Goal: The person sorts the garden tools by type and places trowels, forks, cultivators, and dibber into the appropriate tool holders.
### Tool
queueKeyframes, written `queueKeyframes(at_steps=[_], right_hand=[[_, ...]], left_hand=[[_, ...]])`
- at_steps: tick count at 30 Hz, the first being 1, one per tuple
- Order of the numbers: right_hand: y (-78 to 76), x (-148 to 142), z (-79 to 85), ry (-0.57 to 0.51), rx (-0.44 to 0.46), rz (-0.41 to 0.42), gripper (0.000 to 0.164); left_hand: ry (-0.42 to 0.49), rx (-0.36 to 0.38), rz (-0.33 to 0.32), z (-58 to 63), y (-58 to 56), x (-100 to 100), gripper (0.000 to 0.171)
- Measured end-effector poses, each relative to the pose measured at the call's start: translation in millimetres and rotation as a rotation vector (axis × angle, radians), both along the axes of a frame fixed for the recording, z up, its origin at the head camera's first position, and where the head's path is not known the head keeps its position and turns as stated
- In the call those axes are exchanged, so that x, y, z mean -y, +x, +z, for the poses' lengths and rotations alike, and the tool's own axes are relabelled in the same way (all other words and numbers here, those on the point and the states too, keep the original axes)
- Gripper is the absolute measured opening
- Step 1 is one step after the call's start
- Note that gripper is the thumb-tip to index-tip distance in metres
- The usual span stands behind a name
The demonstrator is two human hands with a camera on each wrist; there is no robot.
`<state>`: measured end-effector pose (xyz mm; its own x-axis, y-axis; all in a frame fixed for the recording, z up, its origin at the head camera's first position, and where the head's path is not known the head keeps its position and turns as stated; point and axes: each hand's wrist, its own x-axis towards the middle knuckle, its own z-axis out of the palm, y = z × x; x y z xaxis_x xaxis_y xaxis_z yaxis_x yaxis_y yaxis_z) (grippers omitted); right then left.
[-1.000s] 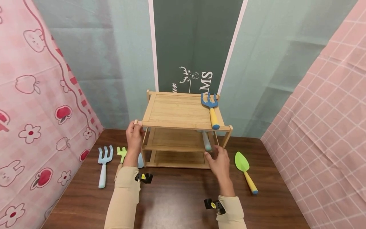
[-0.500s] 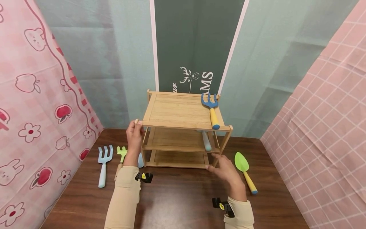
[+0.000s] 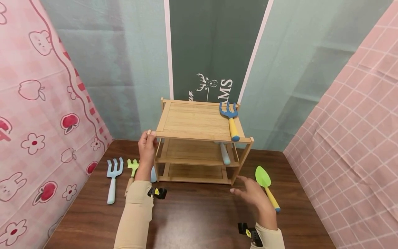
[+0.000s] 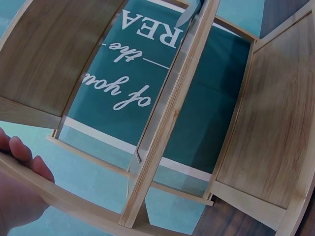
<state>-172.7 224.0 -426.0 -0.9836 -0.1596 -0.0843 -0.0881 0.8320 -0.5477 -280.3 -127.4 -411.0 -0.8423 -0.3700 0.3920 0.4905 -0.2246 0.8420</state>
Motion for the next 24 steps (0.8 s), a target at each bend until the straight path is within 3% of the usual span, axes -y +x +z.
queueKeyframes(at_steps=[11, 24], right_hand=[[17.5, -22.4, -5.7, 0.005, -0.008, -0.028, 0.06], [27.4, -50.3, -12.6, 0.048, 0.02, -0.095, 0.064]], left_hand=[[-0.042, 0.021, 0.01, -0.6, 1.1, 1.4, 0.019], [-0.03, 0.008, 0.01, -0.6, -0.4, 1.5, 0.016]])
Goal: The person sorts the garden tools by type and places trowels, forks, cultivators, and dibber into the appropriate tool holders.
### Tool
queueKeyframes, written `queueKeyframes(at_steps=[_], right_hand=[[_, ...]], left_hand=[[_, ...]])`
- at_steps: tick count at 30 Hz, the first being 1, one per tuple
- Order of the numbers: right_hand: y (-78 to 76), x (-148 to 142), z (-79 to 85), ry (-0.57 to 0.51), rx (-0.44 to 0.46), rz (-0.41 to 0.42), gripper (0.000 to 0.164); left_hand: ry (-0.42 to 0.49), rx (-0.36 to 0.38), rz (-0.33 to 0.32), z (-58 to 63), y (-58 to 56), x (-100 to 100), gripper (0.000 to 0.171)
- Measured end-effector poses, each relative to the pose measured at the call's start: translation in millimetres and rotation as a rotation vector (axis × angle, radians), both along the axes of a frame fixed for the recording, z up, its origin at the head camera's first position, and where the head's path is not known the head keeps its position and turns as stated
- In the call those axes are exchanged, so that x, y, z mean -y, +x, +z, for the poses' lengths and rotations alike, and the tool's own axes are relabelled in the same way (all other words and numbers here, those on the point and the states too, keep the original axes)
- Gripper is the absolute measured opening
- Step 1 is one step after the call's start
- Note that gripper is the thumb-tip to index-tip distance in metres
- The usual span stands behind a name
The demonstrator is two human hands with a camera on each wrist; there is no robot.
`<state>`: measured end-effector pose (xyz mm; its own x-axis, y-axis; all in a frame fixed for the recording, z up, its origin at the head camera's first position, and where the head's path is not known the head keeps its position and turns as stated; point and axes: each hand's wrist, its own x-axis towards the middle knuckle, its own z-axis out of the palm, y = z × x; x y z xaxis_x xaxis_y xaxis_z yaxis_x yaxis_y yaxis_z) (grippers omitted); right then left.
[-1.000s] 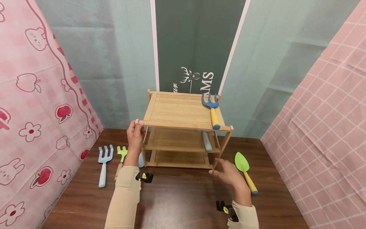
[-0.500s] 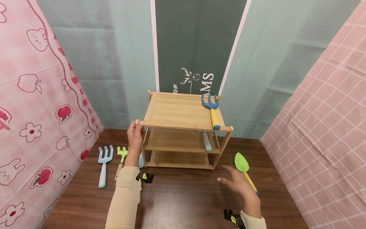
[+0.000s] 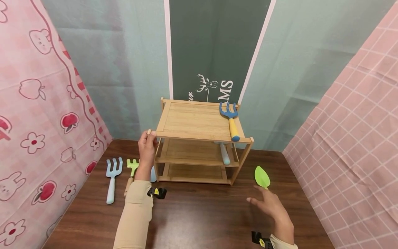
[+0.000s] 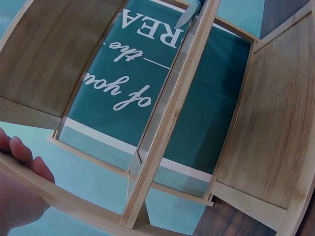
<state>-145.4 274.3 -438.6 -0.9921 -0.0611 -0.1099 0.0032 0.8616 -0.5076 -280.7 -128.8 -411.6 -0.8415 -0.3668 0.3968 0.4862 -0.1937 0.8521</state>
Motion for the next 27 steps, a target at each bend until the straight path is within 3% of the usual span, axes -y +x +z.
queueKeyframes(at_steps=[13, 21, 27], right_hand=[[7.0, -22.8, -10.9, 0.037, 0.065, -0.052, 0.073], [7.8, -31.8, -15.0, 0.044, 0.064, -0.079, 0.069], [12.3, -44.9, -23.2, 0.04, 0.037, -0.112, 0.068]], left_hand=[[0.001, -0.008, -0.007, 0.4, -0.1, 0.9, 0.016], [-0.002, -0.013, -0.011, 1.1, 0.5, 0.9, 0.029], [0.015, -0.022, -0.017, 1.8, 0.8, -0.1, 0.019]])
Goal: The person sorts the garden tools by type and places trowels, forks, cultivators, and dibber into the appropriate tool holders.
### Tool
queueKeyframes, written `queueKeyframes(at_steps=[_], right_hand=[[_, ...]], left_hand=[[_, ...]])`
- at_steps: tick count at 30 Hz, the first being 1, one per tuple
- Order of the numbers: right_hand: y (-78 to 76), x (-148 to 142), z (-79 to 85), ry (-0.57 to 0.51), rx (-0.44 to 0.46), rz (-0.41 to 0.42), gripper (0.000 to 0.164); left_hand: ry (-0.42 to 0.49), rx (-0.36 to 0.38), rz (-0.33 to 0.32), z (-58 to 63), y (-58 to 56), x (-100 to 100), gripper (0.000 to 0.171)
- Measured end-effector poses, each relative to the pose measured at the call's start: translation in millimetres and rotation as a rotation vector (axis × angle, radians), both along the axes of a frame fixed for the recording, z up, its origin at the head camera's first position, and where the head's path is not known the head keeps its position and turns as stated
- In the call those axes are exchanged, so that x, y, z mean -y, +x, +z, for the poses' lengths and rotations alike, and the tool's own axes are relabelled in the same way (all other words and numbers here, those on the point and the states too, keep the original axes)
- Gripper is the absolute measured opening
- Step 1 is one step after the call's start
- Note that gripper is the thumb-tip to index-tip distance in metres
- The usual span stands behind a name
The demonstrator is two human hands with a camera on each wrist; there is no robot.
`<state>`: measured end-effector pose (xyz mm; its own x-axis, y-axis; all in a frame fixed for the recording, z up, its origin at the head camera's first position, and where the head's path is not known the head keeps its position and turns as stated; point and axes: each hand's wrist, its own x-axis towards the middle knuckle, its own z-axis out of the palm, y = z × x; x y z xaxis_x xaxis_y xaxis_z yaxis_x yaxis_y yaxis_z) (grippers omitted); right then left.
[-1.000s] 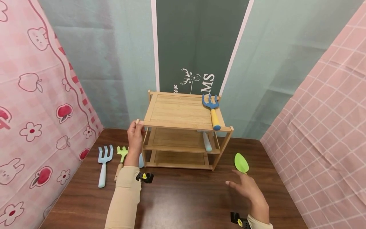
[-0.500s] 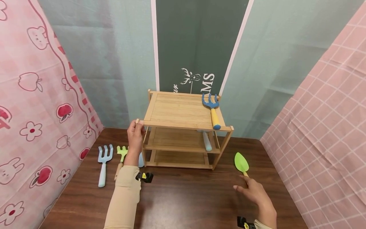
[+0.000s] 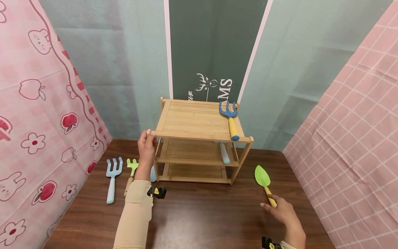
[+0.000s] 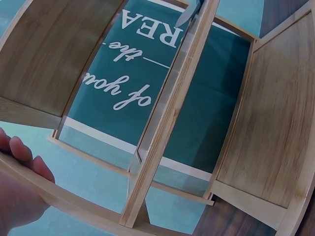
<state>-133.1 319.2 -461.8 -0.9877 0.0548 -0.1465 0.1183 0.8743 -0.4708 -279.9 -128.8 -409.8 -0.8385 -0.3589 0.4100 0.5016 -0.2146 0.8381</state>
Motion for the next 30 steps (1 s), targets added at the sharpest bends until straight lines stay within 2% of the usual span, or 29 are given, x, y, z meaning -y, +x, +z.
queueKeyframes(at_steps=[6, 11, 16, 20, 24, 27, 30], right_hand=[[2.4, -12.5, -14.4, -0.017, -0.075, -0.071, 0.062], [2.7, -20.1, -32.4, -0.08, -0.124, -0.152, 0.063], [2.3, -21.7, -54.7, -0.152, -0.258, -0.238, 0.061], [-1.0, -20.5, -70.8, -0.276, -0.294, -0.326, 0.065], [-6.3, -20.5, -82.2, -0.464, -0.292, -0.426, 0.072], [-8.5, -22.3, -88.1, -0.576, -0.313, -0.495, 0.077], [-8.8, -24.5, -94.1, -0.64, -0.332, -0.544, 0.081]], left_hand=[[0.017, -0.002, 0.0, 1.1, -0.6, -0.7, 0.013], [0.03, 0.0, 0.001, -0.3, -1.9, -0.8, 0.014], [0.043, 0.004, -0.008, -0.4, -1.6, -1.1, 0.014], [0.038, 0.007, 0.008, 1.1, -0.4, -0.1, 0.013], [0.027, 0.009, 0.025, 1.6, 1.4, 0.9, 0.013], [0.022, 0.009, 0.014, 1.4, 1.8, 0.2, 0.013], [0.02, 0.008, 0.009, 0.9, 1.3, -1.1, 0.013]])
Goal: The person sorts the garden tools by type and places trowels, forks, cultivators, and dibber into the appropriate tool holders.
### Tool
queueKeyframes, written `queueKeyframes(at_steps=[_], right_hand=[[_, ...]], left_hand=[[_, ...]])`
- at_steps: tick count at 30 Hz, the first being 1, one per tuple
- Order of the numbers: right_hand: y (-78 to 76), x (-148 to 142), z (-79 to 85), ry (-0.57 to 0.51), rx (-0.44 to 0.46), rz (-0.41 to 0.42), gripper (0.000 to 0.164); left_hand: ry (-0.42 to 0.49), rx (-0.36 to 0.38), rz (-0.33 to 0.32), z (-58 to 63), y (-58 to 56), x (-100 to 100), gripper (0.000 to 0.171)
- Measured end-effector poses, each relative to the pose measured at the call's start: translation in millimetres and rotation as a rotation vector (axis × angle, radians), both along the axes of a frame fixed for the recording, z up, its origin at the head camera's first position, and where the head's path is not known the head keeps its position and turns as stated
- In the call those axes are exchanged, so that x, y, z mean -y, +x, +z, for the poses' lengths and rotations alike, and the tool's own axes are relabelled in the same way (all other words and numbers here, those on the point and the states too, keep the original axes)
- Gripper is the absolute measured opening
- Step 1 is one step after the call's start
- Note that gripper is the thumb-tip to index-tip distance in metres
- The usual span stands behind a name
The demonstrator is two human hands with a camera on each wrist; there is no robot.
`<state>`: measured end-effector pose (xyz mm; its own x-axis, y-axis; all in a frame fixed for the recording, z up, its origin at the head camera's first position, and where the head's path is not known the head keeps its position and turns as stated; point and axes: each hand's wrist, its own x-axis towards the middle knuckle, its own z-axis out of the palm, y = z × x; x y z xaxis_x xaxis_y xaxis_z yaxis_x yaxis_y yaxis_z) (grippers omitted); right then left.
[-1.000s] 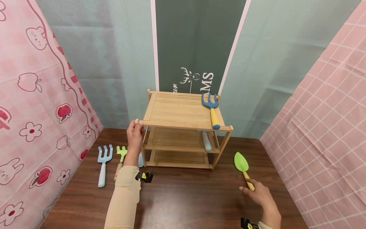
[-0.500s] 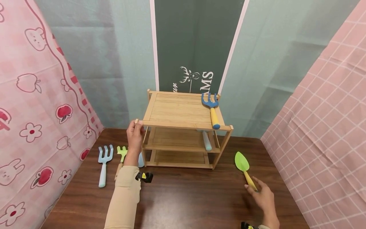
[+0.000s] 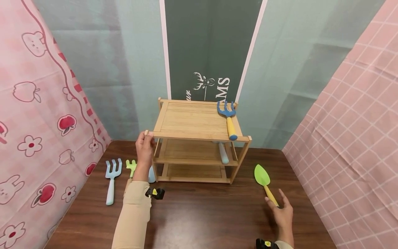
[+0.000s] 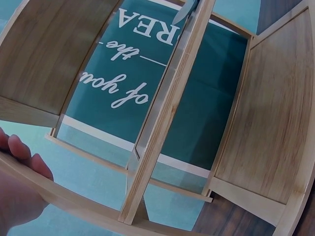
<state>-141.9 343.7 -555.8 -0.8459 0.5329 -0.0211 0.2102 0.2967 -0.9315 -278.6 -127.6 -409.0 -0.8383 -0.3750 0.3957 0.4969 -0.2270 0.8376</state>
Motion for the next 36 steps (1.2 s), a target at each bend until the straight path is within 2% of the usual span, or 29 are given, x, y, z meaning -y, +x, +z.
queueKeyframes(at_steps=[5, 10, 18, 28, 36], right_hand=[[-2.7, -3.0, -9.5, -0.044, -0.019, -0.042, 0.085], [-5.1, -6.5, -16.0, -0.028, -0.012, -0.052, 0.087], [-7.6, -11.6, -22.3, 0.031, 0.08, -0.033, 0.091], [-7.8, -16.3, -26.3, 0.246, 0.134, -0.007, 0.071], [-12.3, -17.6, -30.8, 0.371, 0.069, -0.026, 0.051]], left_hand=[[0.004, -0.01, -0.002, -1.1, -1.1, 0.2, 0.013], [0.003, -0.016, -0.007, -0.3, -0.6, 0.2, 0.014], [-0.004, -0.015, -0.011, 1.8, 1.4, -0.9, 0.014], [0.001, -0.01, -0.016, -0.8, 1.1, -1.1, 0.013], [0.004, -0.019, -0.012, 1.3, 1.2, -0.7, 0.013]])
